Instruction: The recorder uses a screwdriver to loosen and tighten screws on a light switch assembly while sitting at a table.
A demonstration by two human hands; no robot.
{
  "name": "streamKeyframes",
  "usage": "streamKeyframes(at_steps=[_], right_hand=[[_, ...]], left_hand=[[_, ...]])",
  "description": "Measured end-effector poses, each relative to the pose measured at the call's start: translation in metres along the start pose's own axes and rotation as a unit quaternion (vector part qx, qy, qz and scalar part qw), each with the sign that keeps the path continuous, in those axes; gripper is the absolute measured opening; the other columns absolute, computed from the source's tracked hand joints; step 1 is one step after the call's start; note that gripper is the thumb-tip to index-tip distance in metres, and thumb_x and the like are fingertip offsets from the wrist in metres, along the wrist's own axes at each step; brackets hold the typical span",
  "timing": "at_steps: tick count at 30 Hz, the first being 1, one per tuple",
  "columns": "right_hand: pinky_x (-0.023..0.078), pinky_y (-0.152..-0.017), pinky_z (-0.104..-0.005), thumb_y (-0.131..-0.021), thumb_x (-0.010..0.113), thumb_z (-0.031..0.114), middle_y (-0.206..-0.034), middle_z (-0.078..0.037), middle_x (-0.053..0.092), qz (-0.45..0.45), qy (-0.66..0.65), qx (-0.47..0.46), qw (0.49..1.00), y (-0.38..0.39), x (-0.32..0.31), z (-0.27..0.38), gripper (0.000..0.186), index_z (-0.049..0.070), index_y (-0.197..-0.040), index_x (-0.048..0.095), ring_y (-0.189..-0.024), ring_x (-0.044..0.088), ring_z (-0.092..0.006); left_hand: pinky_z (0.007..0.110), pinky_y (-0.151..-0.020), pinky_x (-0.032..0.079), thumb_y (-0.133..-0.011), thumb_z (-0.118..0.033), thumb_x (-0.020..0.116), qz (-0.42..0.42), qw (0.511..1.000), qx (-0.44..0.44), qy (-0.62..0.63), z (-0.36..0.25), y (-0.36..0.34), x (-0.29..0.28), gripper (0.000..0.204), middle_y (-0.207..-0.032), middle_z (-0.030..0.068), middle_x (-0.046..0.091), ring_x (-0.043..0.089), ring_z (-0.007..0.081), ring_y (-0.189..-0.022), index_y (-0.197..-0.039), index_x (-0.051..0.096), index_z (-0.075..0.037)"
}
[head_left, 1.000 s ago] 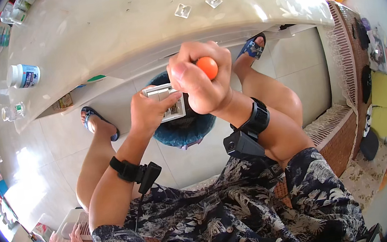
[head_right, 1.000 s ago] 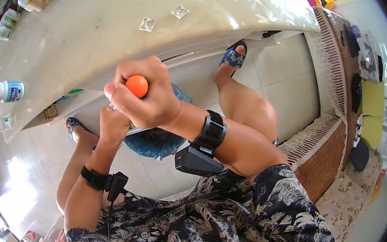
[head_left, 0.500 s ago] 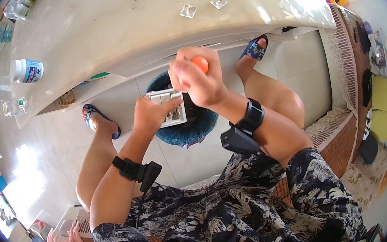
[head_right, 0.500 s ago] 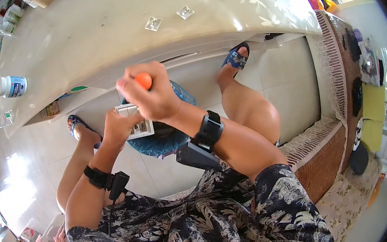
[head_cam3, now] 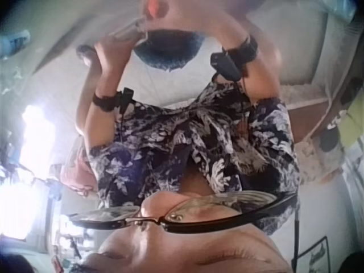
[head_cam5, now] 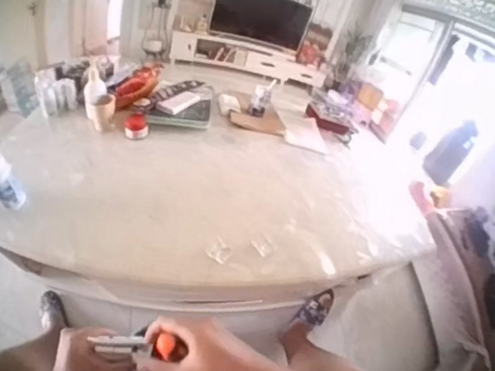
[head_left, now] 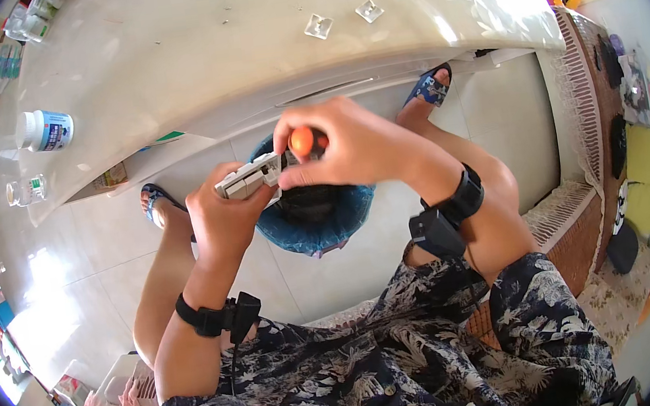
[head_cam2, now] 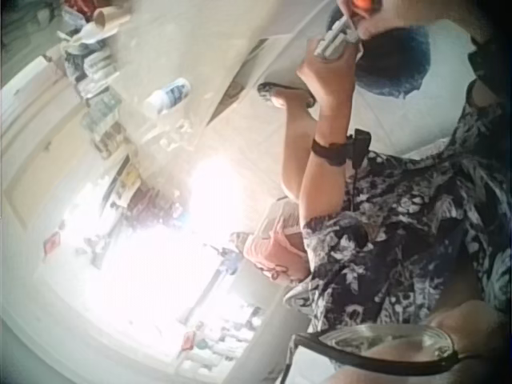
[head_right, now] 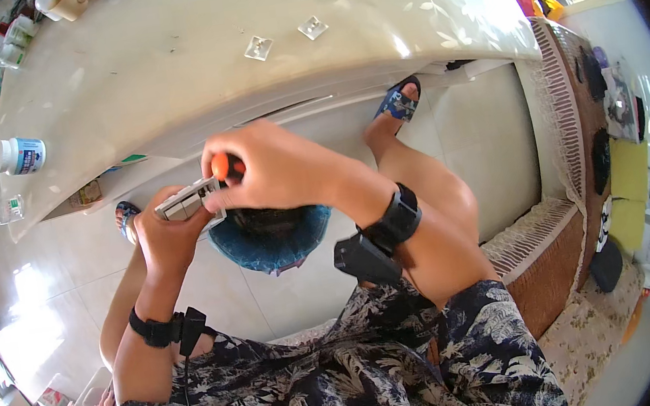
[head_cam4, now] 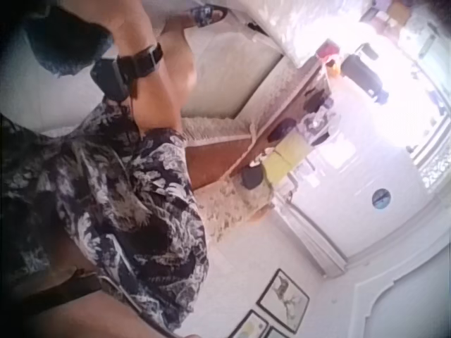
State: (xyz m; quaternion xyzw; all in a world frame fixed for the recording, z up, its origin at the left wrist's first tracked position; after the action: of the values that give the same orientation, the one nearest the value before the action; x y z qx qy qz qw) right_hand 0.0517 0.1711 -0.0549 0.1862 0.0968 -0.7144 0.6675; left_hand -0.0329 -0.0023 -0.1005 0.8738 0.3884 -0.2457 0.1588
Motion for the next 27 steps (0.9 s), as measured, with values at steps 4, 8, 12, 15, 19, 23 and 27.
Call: streamKeyframes(at_steps=[4, 8, 12, 15, 19, 23, 27], right_hand=[[0.047, -0.061, -0.0351, -0.073, 0.074, 0.015, -0.079, -0.006, 0.062, -0.021, 0.087, -0.120, 0.989, 0.002, 0.012, -0.003, 0.023, 0.008, -0.091, 0.063, -0.070, 0.059, -0.0284], [0.047, -0.057, -0.0334, -0.073, 0.073, 0.009, -0.079, -0.006, 0.060, -0.034, 0.146, -0.176, 0.973, 0.003, 0.009, 0.002, 0.017, 0.007, -0.086, 0.063, -0.067, 0.058, -0.0288], [0.047, -0.055, -0.0322, -0.070, 0.074, 0.004, -0.080, -0.006, 0.061, -0.051, 0.104, -0.201, 0.973, 0.003, 0.008, 0.004, 0.016, 0.007, -0.082, 0.063, -0.065, 0.058, -0.0279], [0.047, -0.059, -0.0333, -0.073, 0.069, 0.008, -0.079, -0.006, 0.062, -0.078, 0.074, -0.217, 0.970, 0.001, 0.004, 0.005, 0.010, 0.008, -0.081, 0.063, -0.068, 0.059, -0.0278], [0.047, -0.064, -0.0249, -0.075, 0.071, 0.001, -0.078, -0.008, 0.065, -0.186, 0.039, -0.200, 0.961, -0.005, -0.022, 0.004, 0.011, 0.002, -0.083, 0.063, -0.068, 0.060, -0.0153], [0.048, -0.062, -0.0291, -0.079, 0.070, 0.009, -0.078, -0.010, 0.064, -0.323, 0.063, -0.015, 0.944, -0.015, -0.039, -0.029, 0.012, 0.002, -0.085, 0.064, -0.066, 0.060, -0.0208], [0.049, -0.061, -0.0318, -0.079, 0.069, 0.013, -0.079, -0.009, 0.065, -0.398, 0.143, -0.022, 0.906, -0.014, -0.047, -0.045, 0.013, 0.004, -0.085, 0.064, -0.064, 0.061, -0.0241]], left_hand=[[0.024, -0.067, 0.052, -0.068, -0.013, 0.082, -0.017, 0.998, -0.041, 0.039, -0.013, 0.000, -0.011, 0.030, -0.080, 0.0070, 0.070, 0.063, 0.0068, -0.072, -0.089, 0.066, 0.000], [0.024, -0.067, 0.052, -0.067, -0.011, 0.082, -0.013, 0.997, -0.047, 0.067, -0.021, -0.002, -0.018, 0.031, -0.079, 0.0059, 0.070, 0.061, 0.0060, -0.072, -0.089, 0.065, 0.000], [0.024, -0.069, 0.051, -0.065, -0.010, 0.082, -0.004, 0.995, -0.047, 0.090, -0.020, -0.004, -0.022, 0.032, -0.079, 0.0047, 0.069, 0.061, 0.0057, -0.073, -0.090, 0.064, 0.000], [0.024, -0.071, 0.052, -0.066, -0.008, 0.083, 0.020, 0.990, -0.061, 0.129, -0.023, -0.005, -0.027, 0.034, -0.081, 0.0041, 0.068, 0.061, 0.0060, -0.076, -0.092, 0.063, 0.001], [0.026, -0.073, 0.053, -0.069, -0.004, 0.081, 0.042, 0.959, -0.119, 0.254, -0.022, -0.005, -0.025, 0.040, -0.090, 0.0067, 0.067, 0.062, 0.0095, -0.080, -0.102, 0.059, 0.003], [0.028, -0.076, 0.054, -0.071, -0.002, 0.080, 0.057, 0.922, -0.163, 0.347, -0.015, -0.004, -0.024, 0.044, -0.095, 0.0084, 0.066, 0.063, 0.0120, -0.084, -0.107, 0.056, 0.004], [0.028, -0.078, 0.054, -0.071, 0.000, 0.079, 0.069, 0.903, -0.175, 0.385, -0.022, -0.001, -0.026, 0.043, -0.096, 0.0085, 0.066, 0.063, 0.0123, -0.085, -0.107, 0.057, 0.004]])
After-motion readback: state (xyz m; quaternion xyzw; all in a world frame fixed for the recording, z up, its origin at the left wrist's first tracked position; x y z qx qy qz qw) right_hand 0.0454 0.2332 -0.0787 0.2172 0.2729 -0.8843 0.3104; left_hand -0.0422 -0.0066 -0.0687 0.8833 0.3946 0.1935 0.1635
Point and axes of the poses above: each hand's wrist, its own y-axis away from the middle knuckle, its own x-axis out of the palm, z = x × y, the point moved 3 cm from there along -y, towards the middle knuckle
